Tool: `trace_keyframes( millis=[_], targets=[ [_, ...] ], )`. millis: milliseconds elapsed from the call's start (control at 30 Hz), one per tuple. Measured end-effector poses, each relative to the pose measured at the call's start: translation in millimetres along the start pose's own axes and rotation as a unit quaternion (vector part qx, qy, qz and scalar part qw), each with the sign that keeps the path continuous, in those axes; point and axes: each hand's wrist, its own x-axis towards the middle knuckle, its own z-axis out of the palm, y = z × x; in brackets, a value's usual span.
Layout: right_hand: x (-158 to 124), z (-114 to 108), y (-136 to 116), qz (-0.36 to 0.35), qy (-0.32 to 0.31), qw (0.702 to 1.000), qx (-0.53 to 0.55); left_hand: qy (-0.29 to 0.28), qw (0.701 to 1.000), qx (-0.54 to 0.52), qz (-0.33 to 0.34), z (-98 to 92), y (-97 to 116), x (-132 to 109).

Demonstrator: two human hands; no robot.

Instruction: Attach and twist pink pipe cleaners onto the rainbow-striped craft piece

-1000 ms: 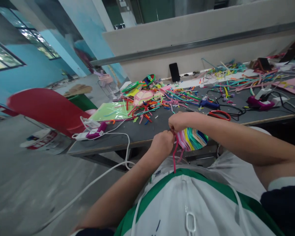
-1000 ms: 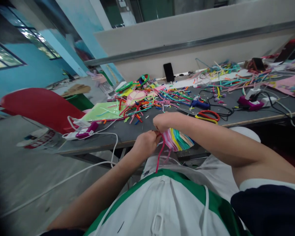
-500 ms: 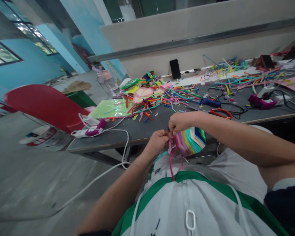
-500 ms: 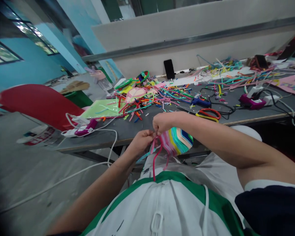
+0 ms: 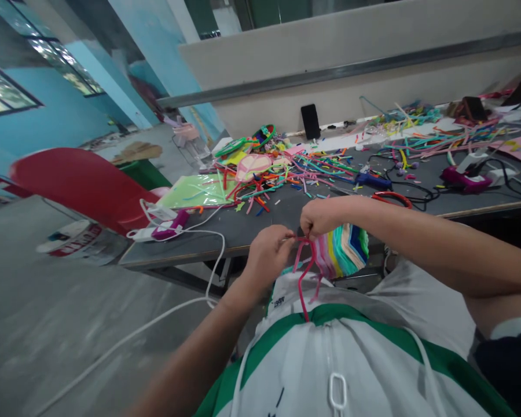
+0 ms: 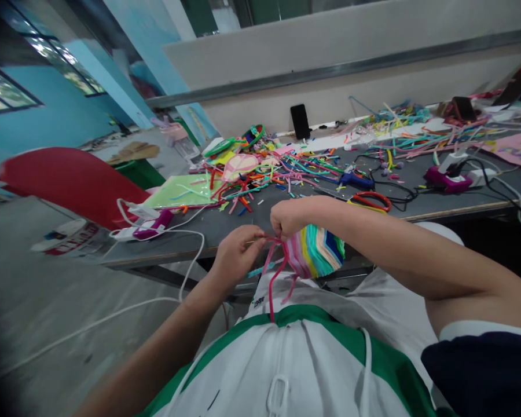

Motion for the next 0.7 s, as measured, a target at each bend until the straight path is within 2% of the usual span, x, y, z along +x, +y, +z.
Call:
trace_keyframes(
  millis=[67,133,233,400,500,600,633,700],
  targets=[
    [4.3,0.9,1.9,-0.003,-0.002,1.000,0.007,0.012,0.988,0.120,0.100,-0.1,6.6,-5.9],
    [7.9,1.5,2.5,-0.010,-0.003,1.000,0.013,-0.001,0.971,0.191,0.144,2.9,12.2,-10.2],
    [10.2,1.8,1.4,-0.015,-0.003,1.000,0.017,0.001,0.959,0.245,0.144,10.0,16.0,-13.1],
    [9.6,3.1,-2.0,-0.002,0.009,1.000,0.028,0.001,0.961,0.255,0.105,17.5,14.4,-13.1],
    [9.7,4.1,-3.9,0.011,0.018,1.000,-0.012,-0.012,0.980,0.193,0.051,18.3,8.3,-9.1],
    [8.3,3.8,-7.3,-0.004,0.013,0.998,-0.061,-0.057,0.995,0.016,-0.086,18.1,-2.6,-2.3],
    [7.1,3.5,-8.8,-0.014,0.016,0.997,-0.073,-0.078,0.985,-0.060,-0.140,18.0,-6.2,-0.1],
    [4.0,3.2,-12.4,-0.032,0.030,0.995,-0.089,-0.119,0.945,-0.205,-0.226,17.2,-11.9,3.6]
  ],
)
